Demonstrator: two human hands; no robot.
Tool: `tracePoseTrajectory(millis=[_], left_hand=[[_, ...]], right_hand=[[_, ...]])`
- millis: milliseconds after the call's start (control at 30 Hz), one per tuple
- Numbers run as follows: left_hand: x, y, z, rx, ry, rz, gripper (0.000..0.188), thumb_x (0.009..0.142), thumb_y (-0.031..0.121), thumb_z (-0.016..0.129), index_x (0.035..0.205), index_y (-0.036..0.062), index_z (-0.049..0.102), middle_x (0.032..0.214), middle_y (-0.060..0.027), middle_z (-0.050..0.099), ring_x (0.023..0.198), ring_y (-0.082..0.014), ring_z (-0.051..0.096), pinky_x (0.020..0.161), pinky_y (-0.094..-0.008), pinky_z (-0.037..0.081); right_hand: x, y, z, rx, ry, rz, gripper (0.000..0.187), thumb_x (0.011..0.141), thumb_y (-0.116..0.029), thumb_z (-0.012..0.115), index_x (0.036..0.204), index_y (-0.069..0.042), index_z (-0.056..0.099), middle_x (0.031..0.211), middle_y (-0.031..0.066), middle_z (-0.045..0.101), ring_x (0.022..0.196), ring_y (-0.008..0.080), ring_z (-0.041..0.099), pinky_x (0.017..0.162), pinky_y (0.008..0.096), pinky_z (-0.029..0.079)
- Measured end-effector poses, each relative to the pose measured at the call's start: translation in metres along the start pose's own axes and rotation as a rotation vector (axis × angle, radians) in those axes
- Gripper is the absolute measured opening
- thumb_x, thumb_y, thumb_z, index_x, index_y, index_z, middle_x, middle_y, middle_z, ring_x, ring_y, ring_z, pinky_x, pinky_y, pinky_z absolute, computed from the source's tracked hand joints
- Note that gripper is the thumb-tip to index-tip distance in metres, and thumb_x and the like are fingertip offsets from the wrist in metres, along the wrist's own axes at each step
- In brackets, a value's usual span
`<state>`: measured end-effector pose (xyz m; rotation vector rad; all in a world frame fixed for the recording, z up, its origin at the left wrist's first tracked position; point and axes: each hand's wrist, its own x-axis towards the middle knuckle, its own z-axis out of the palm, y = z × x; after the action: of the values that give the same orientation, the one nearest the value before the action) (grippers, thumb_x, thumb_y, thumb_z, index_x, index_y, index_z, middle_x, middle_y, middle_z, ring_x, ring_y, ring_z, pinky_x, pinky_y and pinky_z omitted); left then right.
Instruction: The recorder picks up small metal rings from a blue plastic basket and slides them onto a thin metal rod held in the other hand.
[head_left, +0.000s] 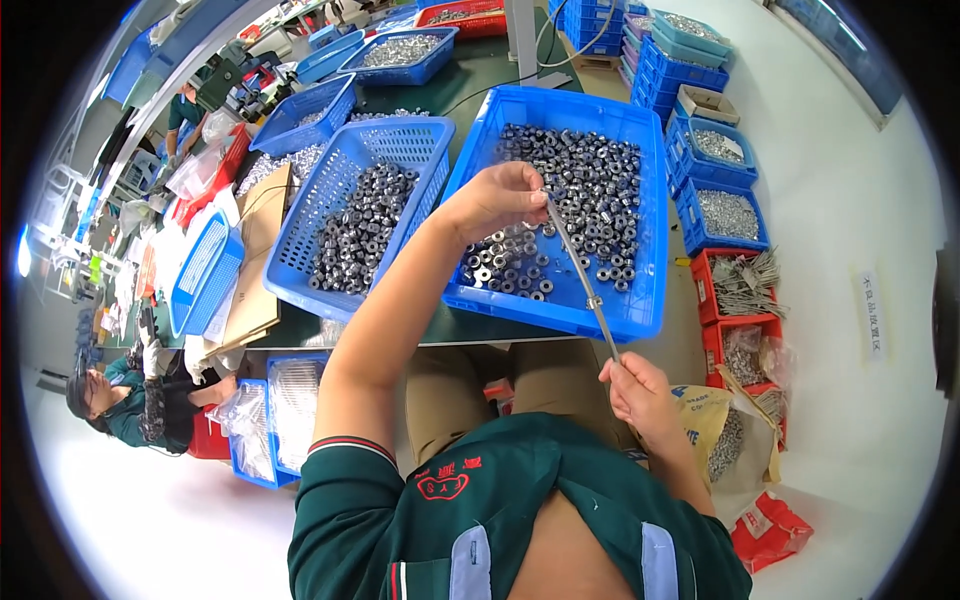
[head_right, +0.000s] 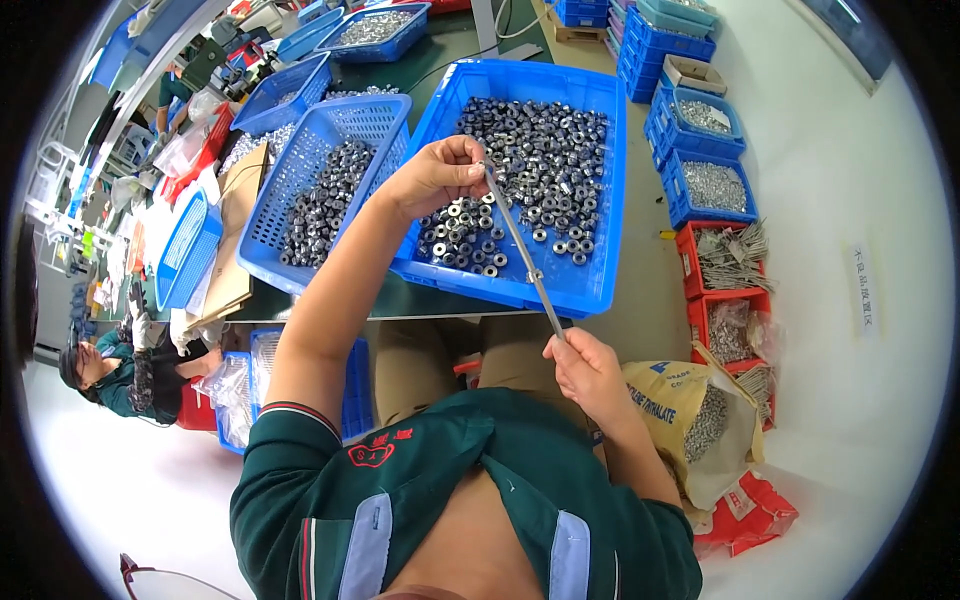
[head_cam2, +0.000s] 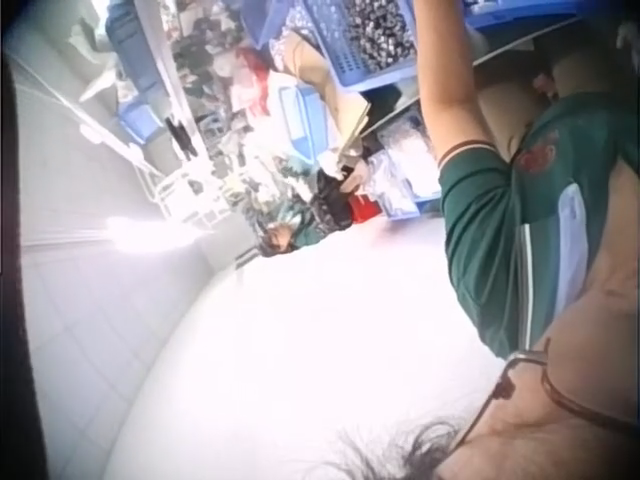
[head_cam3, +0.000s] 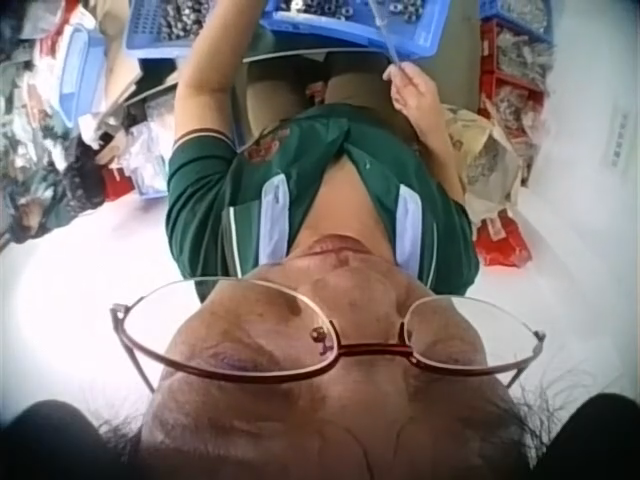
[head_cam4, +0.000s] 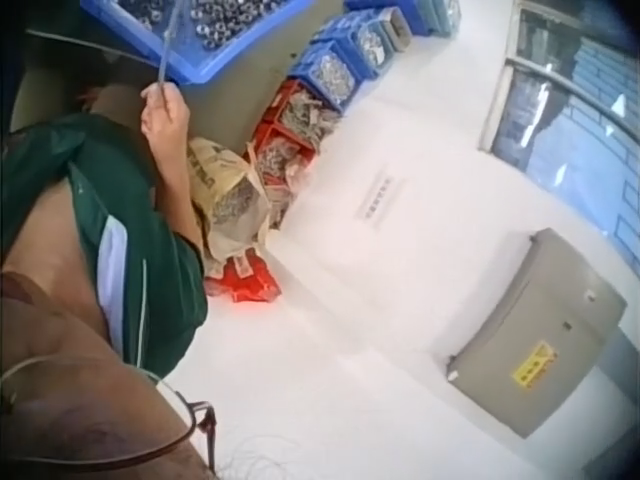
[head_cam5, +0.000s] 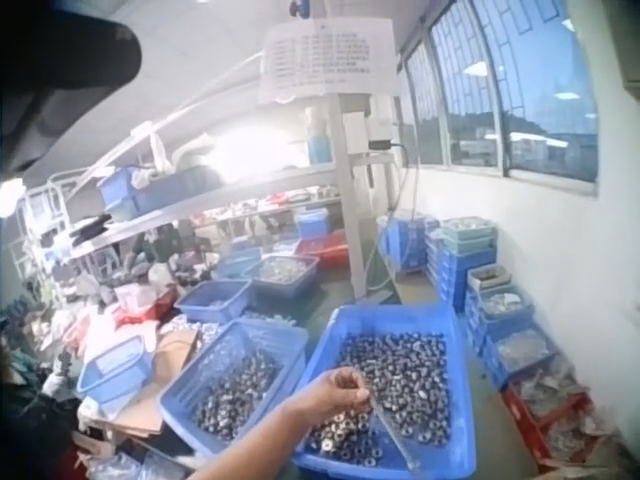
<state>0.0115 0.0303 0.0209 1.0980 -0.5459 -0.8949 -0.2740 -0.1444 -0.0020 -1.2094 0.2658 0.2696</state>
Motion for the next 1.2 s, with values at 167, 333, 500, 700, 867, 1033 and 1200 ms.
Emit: tracePoseTrajectory(millis=[167, 333, 500, 700, 867, 1033, 1200], left_hand=[[-0.001, 0.001, 0.003, 0.129, 0.006, 0.094, 0.015, 0.079, 0.008, 0.069, 0.087, 0.0058, 0.057, 0.084, -0.0055, 0.063, 0.078, -0.0153, 0.062, 0.073, -0.0268, 0.05], [-0.004, 0.002, 0.009, 0.229, 0.105, 0.191, 0.012, 0.081, 0.007, 0.066, 0.09, 0.0036, 0.058, 0.087, -0.0063, 0.064, 0.082, -0.0158, 0.063, 0.075, -0.0279, 0.051], [-0.005, 0.005, 0.019, 0.193, 0.102, 0.157, 0.013, 0.083, 0.009, 0.064, 0.093, 0.0028, 0.057, 0.087, -0.0079, 0.063, 0.085, -0.0173, 0.063, 0.074, -0.028, 0.051], [-0.008, -0.008, 0.047, 0.253, -0.028, 0.071, 0.056, 0.08, 0.012, 0.067, 0.127, -0.0012, 0.04, 0.093, -0.0104, 0.065, 0.089, -0.0172, 0.063, 0.079, -0.0268, 0.046], [-0.012, -0.008, 0.06, 0.303, -0.19, -0.052, 0.062, 0.079, 0.011, 0.067, 0.131, -0.0013, 0.037, 0.098, -0.0129, 0.065, 0.092, -0.0172, 0.062, 0.08, -0.0265, 0.046], [-0.018, 0.001, 0.048, 0.463, -0.132, -0.146, 0.048, 0.082, 0.007, 0.061, 0.127, 0.0016, 0.046, 0.097, -0.0119, 0.065, 0.089, -0.0153, 0.062, 0.08, -0.0255, 0.047], [-0.018, 0.007, 0.015, 1.275, 0.283, 0.031, 0.025, 0.078, 0.012, 0.064, 0.102, 0.0043, 0.063, 0.075, -0.0058, 0.064, 0.071, -0.011, 0.059, 0.066, -0.026, 0.047]], right_hand=[[-0.005, -0.009, 0.004, 0.024, 0.0, 0.027, 0.017, 0.095, -0.016, 0.044, 0.088, -0.002, 0.05, 0.054, -0.0052, 0.035, 0.043, 0.0017, 0.028, 0.04, 0.0173, 0.024], [-0.01, -0.019, 0.005, 0.273, -0.076, 0.09, 0.02, 0.095, -0.02, 0.044, 0.088, -0.002, 0.05, 0.053, -0.0045, 0.034, 0.044, 0.0022, 0.027, 0.04, 0.0176, 0.023], [-0.005, -0.012, 0.012, 0.142, -0.027, 0.031, 0.021, 0.096, -0.021, 0.044, 0.089, -0.002, 0.05, 0.053, -0.0043, 0.034, 0.043, 0.0023, 0.027, 0.04, 0.0178, 0.023], [0.008, -0.014, 0.019, 0.099, 0.023, -0.049, 0.02, 0.096, -0.02, 0.044, 0.089, -0.002, 0.05, 0.053, -0.004, 0.036, 0.042, 0.0019, 0.028, 0.039, 0.0174, 0.023], [0.015, -0.015, 0.016, 0.095, 0.043, -0.075, 0.02, 0.096, -0.019, 0.044, 0.089, -0.001, 0.05, 0.052, -0.0039, 0.036, 0.04, 0.0018, 0.027, 0.037, 0.0176, 0.022], [0.013, -0.012, 0.01, 0.12, 0.065, -0.08, 0.021, 0.096, -0.02, 0.044, 0.088, -0.002, 0.05, 0.052, -0.004, 0.036, 0.04, 0.0018, 0.027, 0.037, 0.0177, 0.022], [0.008, -0.008, 0.007, 0.106, 0.091, -0.074, 0.021, 0.096, -0.02, 0.044, 0.088, -0.002, 0.05, 0.051, -0.0041, 0.035, 0.04, 0.0017, 0.026, 0.037, 0.0178, 0.022]])
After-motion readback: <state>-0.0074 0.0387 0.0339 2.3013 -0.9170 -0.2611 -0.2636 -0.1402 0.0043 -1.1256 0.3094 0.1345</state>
